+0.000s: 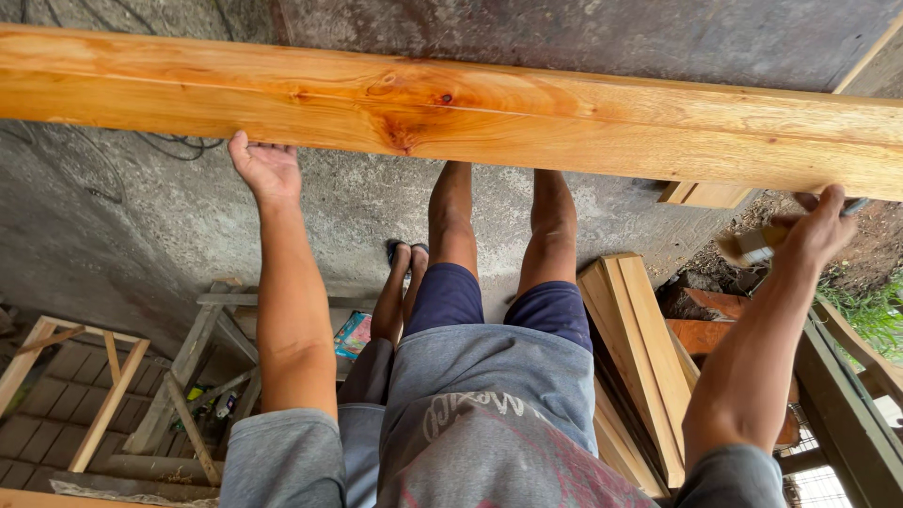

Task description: The person applies wood stain to a long plank using a brush, repeatedly dipping the brush into a can and spreading the stain along the plank's length. The person repositions the plank and continues applying stain to cover the entire surface.

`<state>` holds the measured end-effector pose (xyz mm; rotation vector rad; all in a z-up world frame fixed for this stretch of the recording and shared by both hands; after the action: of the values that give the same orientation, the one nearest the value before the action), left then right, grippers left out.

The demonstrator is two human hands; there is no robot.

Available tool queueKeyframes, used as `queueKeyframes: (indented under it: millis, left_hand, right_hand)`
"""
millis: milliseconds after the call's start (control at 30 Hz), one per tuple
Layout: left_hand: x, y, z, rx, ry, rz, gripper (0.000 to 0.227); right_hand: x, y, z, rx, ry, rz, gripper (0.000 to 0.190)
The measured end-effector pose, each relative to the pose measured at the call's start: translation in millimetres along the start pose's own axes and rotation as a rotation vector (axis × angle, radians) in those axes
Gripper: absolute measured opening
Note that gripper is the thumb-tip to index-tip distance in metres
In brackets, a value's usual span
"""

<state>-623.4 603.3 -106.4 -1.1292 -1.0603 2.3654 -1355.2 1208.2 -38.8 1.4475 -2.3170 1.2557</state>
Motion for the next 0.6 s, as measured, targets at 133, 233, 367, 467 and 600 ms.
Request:
queueKeyframes:
  millis: [133, 233, 367, 467, 600]
  left_hand:
    - [12.3, 2.7, 3.4, 0.061, 0.0, 0.062, 0.052]
    - [17.6, -14.1, -7.0, 0.038, -0.117, 0.034, 0.053]
    - [19.8, -5.8, 4.7, 0.019, -0.09, 0.038, 0.056]
    - [27.1, -9.5, 2.5, 0.051, -0.109, 0.026, 0.058]
    - [25.9, -11.8, -3.4, 0.018, -0.111, 0.019, 0.059]
  right_hand:
    - [80.8, -81.8, -6.1, 0.091, -0.255, -0.53, 0.038]
    - [139.1, -176.3, 42.2, 0.449, -0.206, -0.67, 0.048]
    - [222.2, -284.5, 186.4, 0.993, -0.134, -0.775, 0.047]
    - [262.8, -336.5, 286.5, 1.063, -0.288, -0.776, 0.023]
    - [305.2, -384.6, 383.7, 1.103, -0.376, -0.979, 0.024]
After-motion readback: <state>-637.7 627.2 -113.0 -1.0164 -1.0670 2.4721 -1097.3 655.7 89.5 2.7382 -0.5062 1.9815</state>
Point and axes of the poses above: each hand's wrist, its own y-axis towards the middle knuckle, its own z-axis out of the palm, x = y × z, the point moved 6 cm from there along y, towards the middle knuckle, and after that the axes turned 11 degrees about -y, right-handed, at the moved point
